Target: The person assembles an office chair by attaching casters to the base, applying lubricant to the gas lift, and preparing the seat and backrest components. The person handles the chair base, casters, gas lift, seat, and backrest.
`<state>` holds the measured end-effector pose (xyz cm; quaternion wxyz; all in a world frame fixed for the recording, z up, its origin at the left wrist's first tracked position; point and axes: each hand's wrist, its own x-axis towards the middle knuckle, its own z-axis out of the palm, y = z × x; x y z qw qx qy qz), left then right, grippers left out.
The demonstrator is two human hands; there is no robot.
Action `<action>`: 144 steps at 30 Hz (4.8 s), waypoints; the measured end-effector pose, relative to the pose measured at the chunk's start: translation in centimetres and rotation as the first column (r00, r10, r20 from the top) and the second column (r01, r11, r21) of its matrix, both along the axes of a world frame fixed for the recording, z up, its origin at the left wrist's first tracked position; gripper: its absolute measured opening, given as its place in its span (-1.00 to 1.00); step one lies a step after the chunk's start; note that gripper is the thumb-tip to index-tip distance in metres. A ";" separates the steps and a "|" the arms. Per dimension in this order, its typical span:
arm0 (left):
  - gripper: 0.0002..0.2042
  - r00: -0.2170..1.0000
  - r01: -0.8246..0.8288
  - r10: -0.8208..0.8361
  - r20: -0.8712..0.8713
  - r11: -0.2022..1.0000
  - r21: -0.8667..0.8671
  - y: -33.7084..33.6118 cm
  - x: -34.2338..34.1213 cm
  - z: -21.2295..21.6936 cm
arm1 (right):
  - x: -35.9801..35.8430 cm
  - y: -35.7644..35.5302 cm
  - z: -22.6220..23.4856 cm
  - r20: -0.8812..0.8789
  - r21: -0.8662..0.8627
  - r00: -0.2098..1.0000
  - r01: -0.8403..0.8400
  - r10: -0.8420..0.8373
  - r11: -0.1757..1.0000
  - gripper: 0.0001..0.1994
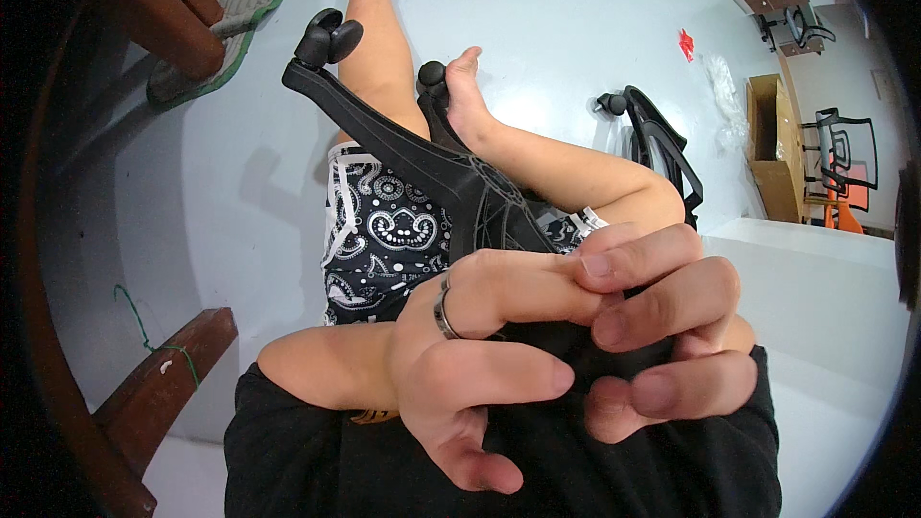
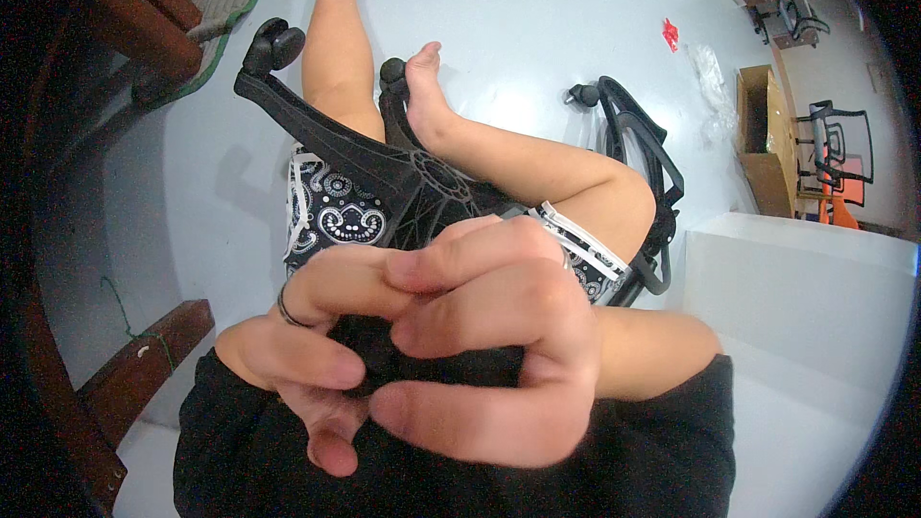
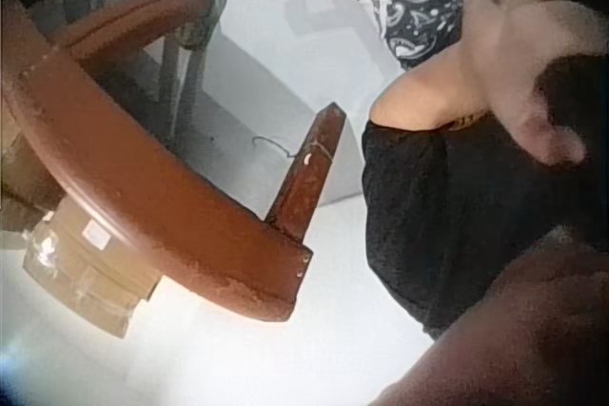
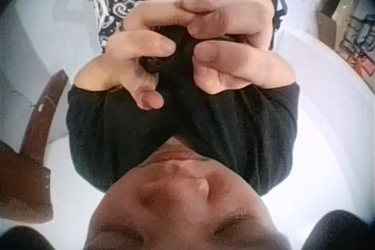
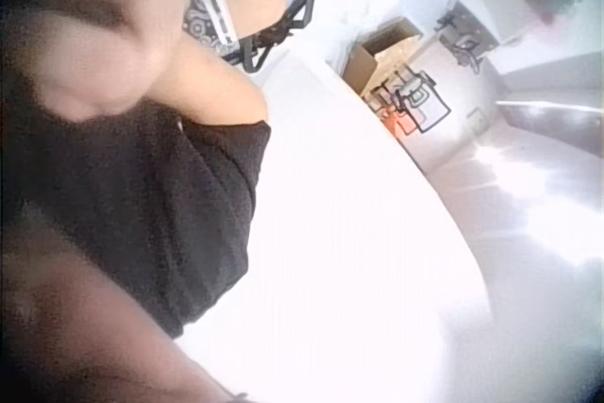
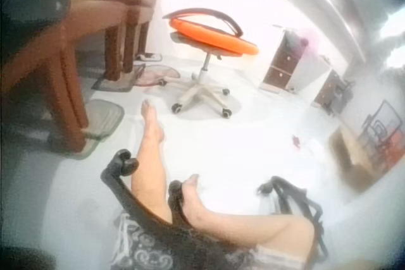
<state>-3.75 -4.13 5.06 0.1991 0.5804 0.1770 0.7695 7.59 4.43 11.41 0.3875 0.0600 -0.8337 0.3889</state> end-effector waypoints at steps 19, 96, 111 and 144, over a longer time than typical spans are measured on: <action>-0.60 0.927 -0.088 0.051 0.371 0.993 0.083 1.7 1.8 0.7 | -0.7 -0.8 0.2 0.000 -0.072 0.996 0.089 -0.089 0.993 -0.74; -0.37 0.972 -0.176 0.088 -0.220 0.890 -0.420 1.1 -0.8 -2.6 | -4.2 8.3 3.5 0.443 0.340 0.799 -0.569 0.407 0.748 -0.74; -0.49 0.982 -0.024 -0.040 -0.182 0.942 -0.336 1.6 -1.5 -2.2 | -2.9 7.2 4.9 0.687 -0.109 0.621 -0.425 0.377 0.898 -0.62; -0.54 0.964 -0.214 0.118 -0.239 0.878 -0.429 1.0 -0.9 -1.3 | -2.9 6.3 6.3 0.788 -0.346 0.397 -0.345 0.470 0.872 -0.55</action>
